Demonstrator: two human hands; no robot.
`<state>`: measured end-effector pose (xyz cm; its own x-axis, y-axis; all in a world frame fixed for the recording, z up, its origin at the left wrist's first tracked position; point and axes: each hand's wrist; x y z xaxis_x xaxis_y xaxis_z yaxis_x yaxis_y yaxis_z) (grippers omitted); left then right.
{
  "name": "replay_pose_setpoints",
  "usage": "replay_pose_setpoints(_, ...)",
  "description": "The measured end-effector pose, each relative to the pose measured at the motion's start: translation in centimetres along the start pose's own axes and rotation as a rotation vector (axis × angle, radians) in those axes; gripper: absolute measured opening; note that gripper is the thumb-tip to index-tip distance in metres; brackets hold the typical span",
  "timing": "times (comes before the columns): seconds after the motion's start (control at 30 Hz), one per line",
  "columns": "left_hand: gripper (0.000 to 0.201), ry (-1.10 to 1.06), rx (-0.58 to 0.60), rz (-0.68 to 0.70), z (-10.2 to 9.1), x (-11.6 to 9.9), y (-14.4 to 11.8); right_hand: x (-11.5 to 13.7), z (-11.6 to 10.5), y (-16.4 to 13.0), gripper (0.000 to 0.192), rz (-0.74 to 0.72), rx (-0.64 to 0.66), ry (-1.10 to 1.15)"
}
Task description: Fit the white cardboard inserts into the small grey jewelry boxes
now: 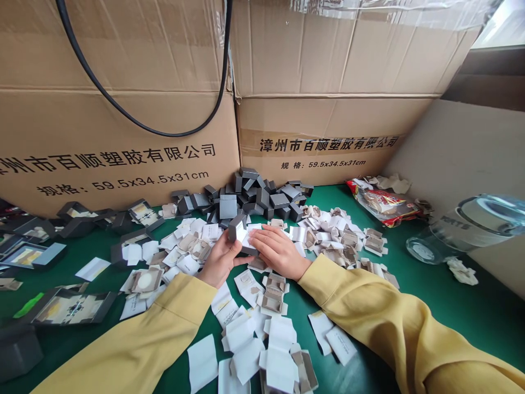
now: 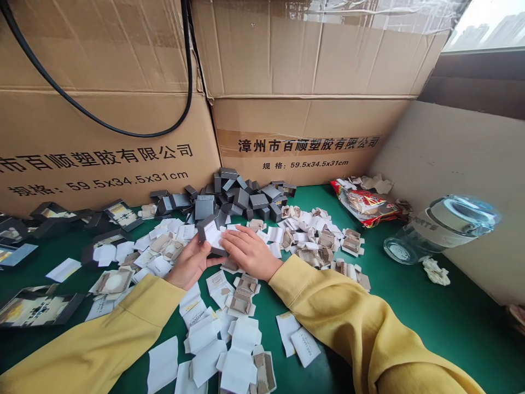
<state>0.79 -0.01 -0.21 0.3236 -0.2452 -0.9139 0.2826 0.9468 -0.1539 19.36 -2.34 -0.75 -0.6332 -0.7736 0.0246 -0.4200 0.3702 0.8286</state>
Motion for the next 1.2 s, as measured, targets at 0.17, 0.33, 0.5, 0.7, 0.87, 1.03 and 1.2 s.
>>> replay_pose_setpoints(0.17, 0.042, 0.098, -0.049, -0.039, 0.4, 0.0, -0.1, 0.1, -0.5, 0.4, 0.027, -0.098, 0.037, -0.071)
replay_pose_setpoints(0.33, 0.037, 0.101, -0.089, -0.099, 0.5, -0.3, 0.1, 0.0, -0.4, 0.4, 0.029, -0.095, 0.114, -0.072)
replay_pose_setpoints(0.5, 0.046, 0.030, -0.103, -0.053, 0.3, 0.0, 0.3, 0.0, 0.0, 0.2, 0.037, 0.092, 0.062, -0.018)
replay_pose_setpoints(0.7, 0.059, 0.137, -0.057, -0.027, 0.4, -0.1, 0.0, -0.1, -0.1, 0.1, 0.027, 0.633, 0.046, 0.292)
replay_pose_setpoints(0.87, 0.059, 0.244, -0.013, -0.001, 0.5, 0.1, -0.1, 0.0, -0.3, 0.5, 0.028, 0.822, 0.133, 0.486)
replay_pose_setpoints(1.03, 0.056, 0.282, 0.028, 0.038, 0.0, 0.7, 0.2, 0.1, -0.2, 0.8, 0.028, 0.876, 0.186, 0.485)
replay_pose_setpoints(1.2, 0.056, 0.334, 0.058, 0.078, -0.2, 0.8, 0.2, -0.1, -0.2, 0.9, 0.027, 0.915, 0.210, 0.527)
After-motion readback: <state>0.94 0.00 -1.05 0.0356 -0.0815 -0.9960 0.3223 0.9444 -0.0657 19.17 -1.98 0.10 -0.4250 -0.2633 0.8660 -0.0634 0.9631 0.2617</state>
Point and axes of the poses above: each hand's wrist, its own y-axis towards the middle knuckle, its own z-axis out of the palm, x = y × z, and after that the axes turned 10 degrees about -x, right-handed
